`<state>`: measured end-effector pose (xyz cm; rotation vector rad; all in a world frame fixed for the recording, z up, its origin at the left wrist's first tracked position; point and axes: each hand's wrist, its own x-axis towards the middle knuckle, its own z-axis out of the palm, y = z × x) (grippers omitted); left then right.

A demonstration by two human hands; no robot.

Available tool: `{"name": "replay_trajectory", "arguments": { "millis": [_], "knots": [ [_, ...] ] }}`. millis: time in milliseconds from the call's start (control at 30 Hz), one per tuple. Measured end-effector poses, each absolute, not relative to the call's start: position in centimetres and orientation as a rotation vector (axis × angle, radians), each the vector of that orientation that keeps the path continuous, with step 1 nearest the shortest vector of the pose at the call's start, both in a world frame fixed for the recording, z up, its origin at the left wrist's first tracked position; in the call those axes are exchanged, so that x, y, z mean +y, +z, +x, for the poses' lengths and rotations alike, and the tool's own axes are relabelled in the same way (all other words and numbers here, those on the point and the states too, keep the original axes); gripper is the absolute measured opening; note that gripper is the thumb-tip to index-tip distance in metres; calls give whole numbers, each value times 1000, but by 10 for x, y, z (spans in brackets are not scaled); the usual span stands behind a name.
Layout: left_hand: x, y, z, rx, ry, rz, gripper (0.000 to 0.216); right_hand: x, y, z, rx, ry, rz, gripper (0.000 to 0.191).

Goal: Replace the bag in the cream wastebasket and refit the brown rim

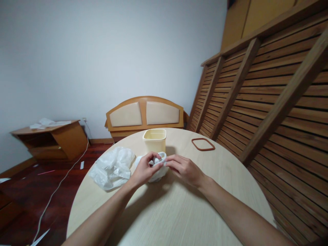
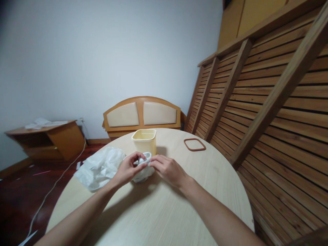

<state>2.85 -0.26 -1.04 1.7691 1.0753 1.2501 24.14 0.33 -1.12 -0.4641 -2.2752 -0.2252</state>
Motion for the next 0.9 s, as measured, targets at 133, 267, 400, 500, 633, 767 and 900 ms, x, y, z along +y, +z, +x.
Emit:
{"name": "replay_trajectory", "arguments": {
  "millis": [133, 267, 400, 500, 633, 767, 900],
  "knots": [
    [-4, -11, 29, 1110, 1290, 1795, 27, 2, -11, 238, -2302, -188, -418, 20],
    [-3, -13, 29, 1141, 1364, 1876, 19, -1, -12, 236, -2314, -37, -347, 26],
    [-2, -14, 29, 1134, 1376, 1903, 20, -2, -17, 233, -2259, 146, -349, 38],
    [-3, -14, 29, 1117, 1326, 1888, 23, -4, -20, 229, -2104, 358, -484, 34],
    [-6, -14, 31, 1052, 1289, 1887, 25, -5, -17, 227, -1937, 549, -618, 14],
    [-12, -11, 33, 937, 1254, 1902, 29, -6, -12, 227, -1894, 593, -682, 17],
    [-15, -9, 35, 865, 1245, 1914, 35, -7, -11, 227, -1848, 605, -693, 20]
  ]
}}
